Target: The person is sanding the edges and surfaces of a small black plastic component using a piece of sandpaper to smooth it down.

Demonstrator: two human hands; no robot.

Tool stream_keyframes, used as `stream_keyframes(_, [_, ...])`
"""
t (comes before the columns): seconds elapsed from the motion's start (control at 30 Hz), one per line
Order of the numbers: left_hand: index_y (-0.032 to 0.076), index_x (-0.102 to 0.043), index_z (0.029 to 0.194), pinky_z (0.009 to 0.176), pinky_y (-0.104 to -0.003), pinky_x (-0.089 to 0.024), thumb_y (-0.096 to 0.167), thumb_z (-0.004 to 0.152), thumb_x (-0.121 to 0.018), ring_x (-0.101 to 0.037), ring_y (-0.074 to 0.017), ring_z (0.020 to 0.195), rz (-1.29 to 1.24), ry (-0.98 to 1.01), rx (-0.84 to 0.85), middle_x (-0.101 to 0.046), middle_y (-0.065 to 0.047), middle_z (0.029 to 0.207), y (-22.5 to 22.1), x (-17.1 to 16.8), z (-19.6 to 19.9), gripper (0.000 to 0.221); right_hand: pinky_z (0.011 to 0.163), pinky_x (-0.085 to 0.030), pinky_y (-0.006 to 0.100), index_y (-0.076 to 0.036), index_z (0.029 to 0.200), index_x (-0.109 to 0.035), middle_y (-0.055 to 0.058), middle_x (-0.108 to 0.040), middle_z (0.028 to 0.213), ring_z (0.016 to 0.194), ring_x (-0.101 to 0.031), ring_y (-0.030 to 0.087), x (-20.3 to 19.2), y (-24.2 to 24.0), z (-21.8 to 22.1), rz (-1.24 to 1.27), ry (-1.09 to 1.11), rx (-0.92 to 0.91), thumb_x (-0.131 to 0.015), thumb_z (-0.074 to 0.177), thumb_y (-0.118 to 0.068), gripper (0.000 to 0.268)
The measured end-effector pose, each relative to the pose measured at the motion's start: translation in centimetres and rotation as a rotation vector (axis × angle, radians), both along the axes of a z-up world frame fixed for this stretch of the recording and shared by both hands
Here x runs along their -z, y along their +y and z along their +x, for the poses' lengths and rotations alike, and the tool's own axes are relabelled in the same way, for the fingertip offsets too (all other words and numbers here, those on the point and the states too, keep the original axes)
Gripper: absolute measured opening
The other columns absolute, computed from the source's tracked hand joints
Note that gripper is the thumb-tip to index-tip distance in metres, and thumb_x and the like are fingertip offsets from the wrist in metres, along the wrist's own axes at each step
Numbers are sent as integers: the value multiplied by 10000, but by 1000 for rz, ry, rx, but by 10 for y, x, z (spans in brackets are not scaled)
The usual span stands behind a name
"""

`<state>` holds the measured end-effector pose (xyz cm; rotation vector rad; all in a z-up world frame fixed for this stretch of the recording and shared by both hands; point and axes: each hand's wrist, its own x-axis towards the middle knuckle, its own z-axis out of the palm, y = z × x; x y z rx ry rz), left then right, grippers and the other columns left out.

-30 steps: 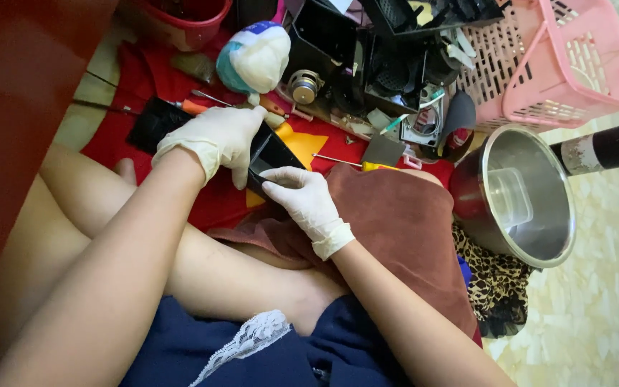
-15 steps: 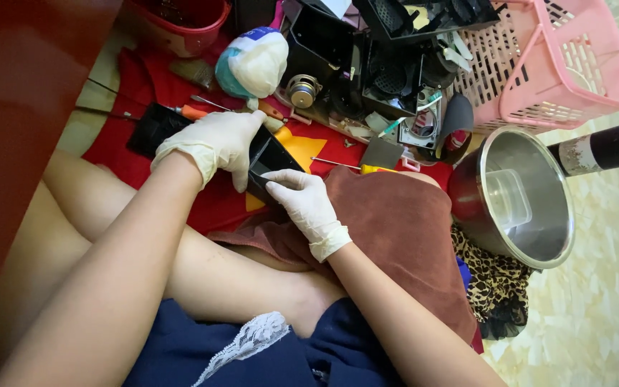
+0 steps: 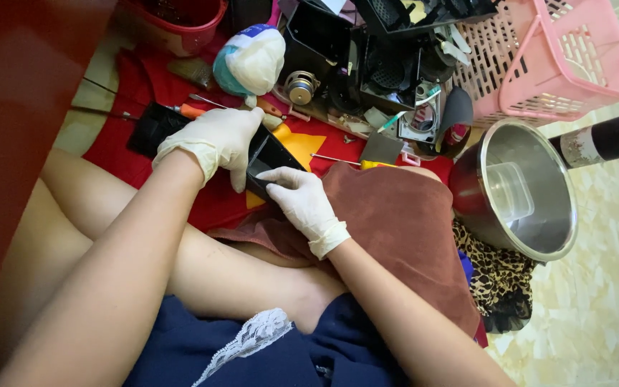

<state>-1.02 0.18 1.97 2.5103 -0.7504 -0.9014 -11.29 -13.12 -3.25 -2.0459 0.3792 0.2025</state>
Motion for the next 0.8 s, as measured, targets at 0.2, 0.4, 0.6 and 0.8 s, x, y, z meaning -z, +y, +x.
stream_keyframes(0.2, [83, -378, 1228, 883, -490, -440, 96, 397, -909, -530, -369, 1081, 16, -13, 14, -577, -172, 1114, -2, 13, 7, 986, 825, -477, 315, -190, 983, -695, 64, -689, 850, 859, -597, 136, 0, 1, 0, -26, 18, -19, -584, 716, -142, 293])
stream_keyframes(0.4, [99, -386, 1199, 866, -489, -452, 123, 359, -922, -542, -365, 1061, 22, -37, 9, -586, -152, 1094, -3, 20, 10, 997, 868, -457, 311, -234, 964, -699, 36, -692, 876, 896, -617, 159, 0, -2, 8, -25, 126, -10, -574, 737, -176, 266])
stream_keyframes(0.6, [116, -395, 1171, 849, -488, -464, 149, 321, -935, -555, -361, 1040, 43, -52, -1, -596, -132, 1075, -3, 29, 16, 1007, 775, -497, 271, -143, 903, -716, 86, -675, 866, 808, -597, 144, -13, 0, 11, 167, 133, 70, -587, 719, -112, 227])
stream_keyframes(0.8, [115, -411, 1144, 847, -484, -464, 154, 310, -939, -556, -356, 1040, 39, -52, -14, -600, -122, 1074, -3, 35, 17, 989, 763, -510, 278, -115, 897, -710, 91, -658, 842, 780, -591, 134, -5, -3, 10, 249, 120, 93, -593, 712, -91, 220])
